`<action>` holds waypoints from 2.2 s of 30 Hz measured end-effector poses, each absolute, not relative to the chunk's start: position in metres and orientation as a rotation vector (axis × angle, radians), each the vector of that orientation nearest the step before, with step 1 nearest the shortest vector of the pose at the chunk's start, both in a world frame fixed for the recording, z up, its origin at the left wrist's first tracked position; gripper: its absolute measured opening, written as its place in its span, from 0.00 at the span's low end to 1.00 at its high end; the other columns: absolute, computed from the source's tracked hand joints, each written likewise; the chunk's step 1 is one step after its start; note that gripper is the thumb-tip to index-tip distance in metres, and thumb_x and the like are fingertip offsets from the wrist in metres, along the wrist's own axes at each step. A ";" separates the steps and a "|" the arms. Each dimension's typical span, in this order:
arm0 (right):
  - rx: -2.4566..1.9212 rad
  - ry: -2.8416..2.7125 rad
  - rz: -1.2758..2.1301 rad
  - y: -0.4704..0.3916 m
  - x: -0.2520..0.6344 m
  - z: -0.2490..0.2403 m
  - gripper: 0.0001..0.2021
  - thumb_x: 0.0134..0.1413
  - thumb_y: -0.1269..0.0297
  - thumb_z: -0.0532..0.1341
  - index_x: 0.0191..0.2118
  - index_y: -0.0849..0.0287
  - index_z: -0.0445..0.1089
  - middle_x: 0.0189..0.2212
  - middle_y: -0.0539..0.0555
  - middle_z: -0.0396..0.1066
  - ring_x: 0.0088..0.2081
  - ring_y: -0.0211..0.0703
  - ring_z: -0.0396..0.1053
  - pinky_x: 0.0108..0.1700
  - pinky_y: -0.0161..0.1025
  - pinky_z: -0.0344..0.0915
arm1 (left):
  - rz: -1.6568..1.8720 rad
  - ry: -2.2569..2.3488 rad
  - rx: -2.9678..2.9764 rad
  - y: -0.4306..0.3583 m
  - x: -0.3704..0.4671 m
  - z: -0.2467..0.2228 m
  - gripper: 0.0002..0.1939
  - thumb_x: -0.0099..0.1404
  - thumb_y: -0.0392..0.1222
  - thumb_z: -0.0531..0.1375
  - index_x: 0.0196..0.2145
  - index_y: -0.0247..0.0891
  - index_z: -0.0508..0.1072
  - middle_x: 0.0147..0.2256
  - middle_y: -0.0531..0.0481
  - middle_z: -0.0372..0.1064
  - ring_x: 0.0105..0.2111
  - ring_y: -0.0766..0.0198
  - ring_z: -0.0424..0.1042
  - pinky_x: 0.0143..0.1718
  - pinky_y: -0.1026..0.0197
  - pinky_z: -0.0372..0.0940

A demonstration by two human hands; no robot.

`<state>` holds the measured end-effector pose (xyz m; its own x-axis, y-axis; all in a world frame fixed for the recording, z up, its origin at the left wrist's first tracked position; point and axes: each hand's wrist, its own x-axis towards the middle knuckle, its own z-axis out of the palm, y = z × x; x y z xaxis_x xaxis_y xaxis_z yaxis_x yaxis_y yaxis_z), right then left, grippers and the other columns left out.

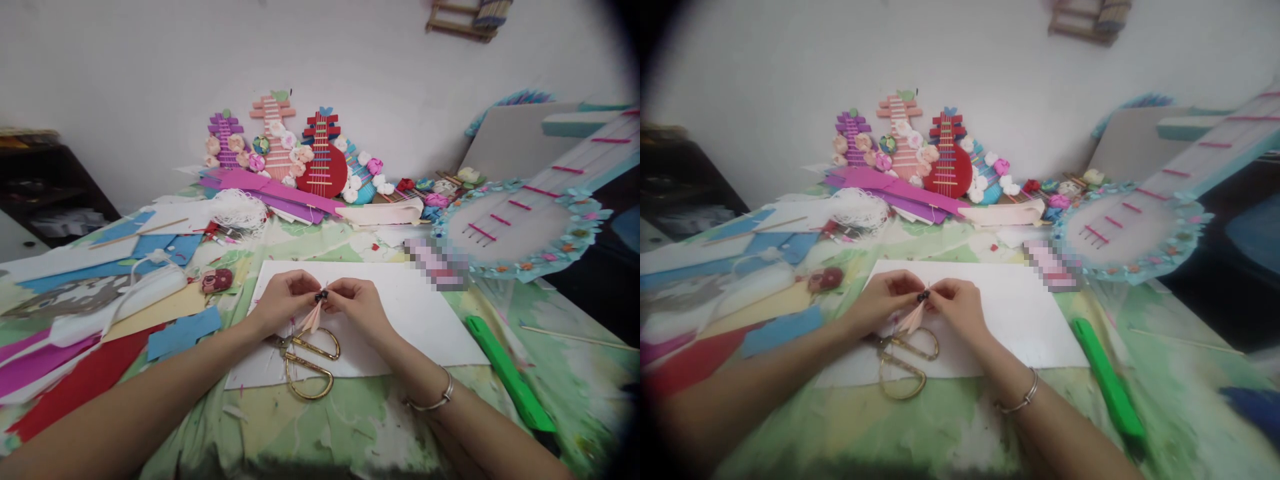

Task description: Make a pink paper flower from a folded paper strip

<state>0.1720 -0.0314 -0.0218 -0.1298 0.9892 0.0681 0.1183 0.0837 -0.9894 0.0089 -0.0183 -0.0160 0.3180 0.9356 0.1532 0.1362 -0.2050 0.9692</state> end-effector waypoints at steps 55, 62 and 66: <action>-0.840 -1.070 1.642 -0.034 0.172 -0.013 0.12 0.36 0.61 0.68 0.26 0.62 0.67 0.21 0.48 0.66 0.24 0.32 0.63 0.31 0.33 0.61 | 1.185 0.881 1.969 -0.026 0.015 -0.015 0.03 0.56 0.32 0.55 0.29 0.35 0.68 0.31 0.49 0.65 0.32 0.66 0.67 0.33 0.64 0.67; -0.822 -1.115 1.660 -0.031 0.176 -0.012 0.09 0.37 0.65 0.67 0.27 0.62 0.69 0.25 0.50 0.69 0.27 0.33 0.66 0.35 0.35 0.63 | 1.141 0.748 1.947 -0.027 0.009 -0.011 0.04 0.54 0.32 0.57 0.30 0.35 0.69 0.35 0.46 0.65 0.36 0.63 0.67 0.36 0.61 0.68; -0.883 -1.165 1.567 -0.029 0.177 -0.014 0.07 0.36 0.68 0.66 0.26 0.62 0.70 0.24 0.50 0.70 0.26 0.34 0.66 0.34 0.35 0.64 | 1.123 0.796 1.914 -0.028 0.009 -0.009 0.01 0.55 0.34 0.58 0.28 0.34 0.68 0.35 0.45 0.66 0.36 0.62 0.67 0.35 0.61 0.68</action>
<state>0.1768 -0.0291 -0.0143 -0.2795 0.9601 -0.0070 -0.2699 -0.0856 -0.9591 0.0091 -0.0279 -0.0091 0.4178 0.8045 0.4222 0.1317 -0.5134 0.8480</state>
